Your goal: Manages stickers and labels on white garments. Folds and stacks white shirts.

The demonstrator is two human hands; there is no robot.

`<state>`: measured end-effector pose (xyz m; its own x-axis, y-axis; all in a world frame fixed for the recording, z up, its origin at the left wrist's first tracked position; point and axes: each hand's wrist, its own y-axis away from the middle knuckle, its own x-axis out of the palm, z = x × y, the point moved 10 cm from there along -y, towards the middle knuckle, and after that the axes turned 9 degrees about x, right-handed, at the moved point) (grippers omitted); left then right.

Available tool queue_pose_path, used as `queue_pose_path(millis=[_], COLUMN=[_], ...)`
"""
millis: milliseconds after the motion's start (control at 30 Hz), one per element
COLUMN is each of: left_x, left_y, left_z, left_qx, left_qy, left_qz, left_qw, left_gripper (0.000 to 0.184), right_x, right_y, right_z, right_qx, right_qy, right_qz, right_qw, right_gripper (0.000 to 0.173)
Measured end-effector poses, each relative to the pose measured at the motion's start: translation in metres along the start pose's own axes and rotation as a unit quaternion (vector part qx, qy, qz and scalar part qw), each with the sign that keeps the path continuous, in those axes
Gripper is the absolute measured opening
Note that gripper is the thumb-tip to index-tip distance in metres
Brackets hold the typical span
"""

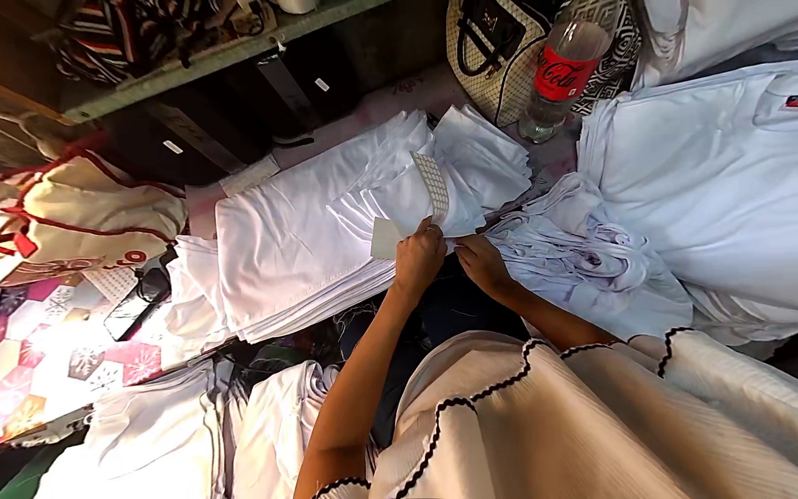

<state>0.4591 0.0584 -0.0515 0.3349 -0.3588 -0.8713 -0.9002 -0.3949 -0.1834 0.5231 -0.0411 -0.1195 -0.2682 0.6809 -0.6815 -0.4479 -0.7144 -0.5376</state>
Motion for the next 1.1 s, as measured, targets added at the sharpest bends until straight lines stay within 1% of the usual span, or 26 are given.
queue_pose_path(millis=[33, 100, 133, 200, 233, 333, 400, 433, 467, 533, 567, 633, 700, 767, 833, 900, 967, 1100], left_x=[-0.001, -0.005, -0.006, -0.008, -0.009, -0.021, -0.043, -0.062, -0.083, -0.124, -0.139, -0.157, -0.164, -0.163, -0.160, -0.157, -0.157, -0.162], left_y=[0.001, 0.002, 0.003, 0.004, 0.004, 0.008, 0.015, 0.021, 0.029, 0.049, 0.059, 0.079, 0.093, 0.103, 0.107, 0.106, 0.102, 0.100], left_z=[0.000, 0.001, 0.001, 0.002, 0.004, 0.010, 0.015, 0.018, 0.022, 0.040, 0.052, 0.074, 0.089, 0.097, 0.098, 0.093, 0.085, 0.070], left_qx=[-0.001, 0.008, 0.013, 0.017, 0.012, 0.004, 0.013, 0.016, 0.017, -0.005, -0.029, -0.073, -0.095, -0.114, -0.126, -0.124, -0.105, -0.079], left_qy=[0.006, 0.019, 0.025, 0.039, 0.044, 0.060, 0.073, 0.083, 0.098, 0.141, 0.171, 0.230, 0.273, 0.299, 0.315, 0.328, 0.326, 0.290], left_qz=[-0.001, -0.020, -0.031, -0.042, -0.043, -0.070, -0.123, -0.160, -0.207, -0.297, -0.330, -0.382, -0.409, -0.415, -0.407, -0.397, -0.386, -0.389], left_qw=[1.000, 1.000, 0.999, 0.998, 0.998, 0.996, 0.990, 0.984, 0.973, 0.944, 0.928, 0.892, 0.865, 0.851, 0.848, 0.848, 0.857, 0.871], left_gripper=[0.015, 0.014, 0.013, 0.013, 0.013, 0.013, 0.015, 0.017, 0.019, 0.022, 0.026, 0.037, 0.052, 0.062, 0.070, 0.074, 0.076, 0.073], right_x=[-0.007, -0.023, -0.026, -0.021, -0.017, -0.014, -0.019, -0.021, -0.023, -0.021, -0.014, 0.004, 0.006, -0.006, -0.021, -0.028, -0.027, -0.025], right_y=[0.001, -0.002, -0.005, -0.009, -0.012, -0.028, -0.044, -0.056, -0.070, -0.106, -0.123, -0.146, -0.154, -0.156, -0.159, -0.155, -0.152, -0.149], right_z=[-0.003, -0.017, -0.026, -0.046, -0.053, -0.051, -0.038, -0.028, -0.015, 0.014, 0.028, 0.060, 0.097, 0.133, 0.166, 0.191, 0.203, 0.209], right_qx=[0.024, 0.114, 0.173, 0.283, 0.328, 0.388, 0.405, 0.401, 0.389, 0.350, 0.323, 0.254, 0.171, 0.071, -0.023, -0.096, -0.141, -0.180], right_qy=[-0.016, -0.054, -0.073, -0.124, -0.149, -0.223, -0.293, -0.336, -0.375, -0.424, -0.433, -0.432, -0.410, -0.372, -0.324, -0.297, -0.268, -0.194], right_qz=[-0.004, -0.009, 0.000, 0.041, 0.067, 0.112, 0.122, 0.123, 0.121, 0.112, 0.119, 0.169, 0.200, 0.175, 0.123, 0.091, 0.075, 0.076], right_qw=[1.000, 0.992, 0.982, 0.950, 0.931, 0.887, 0.858, 0.843, 0.833, 0.828, 0.833, 0.848, 0.873, 0.909, 0.938, 0.946, 0.950, 0.961], right_gripper=[0.012, 0.013, 0.021, 0.039, 0.041, 0.033, 0.029, 0.030, 0.030, 0.032, 0.035, 0.042, 0.041, 0.032, 0.022, 0.019, 0.017, 0.017])
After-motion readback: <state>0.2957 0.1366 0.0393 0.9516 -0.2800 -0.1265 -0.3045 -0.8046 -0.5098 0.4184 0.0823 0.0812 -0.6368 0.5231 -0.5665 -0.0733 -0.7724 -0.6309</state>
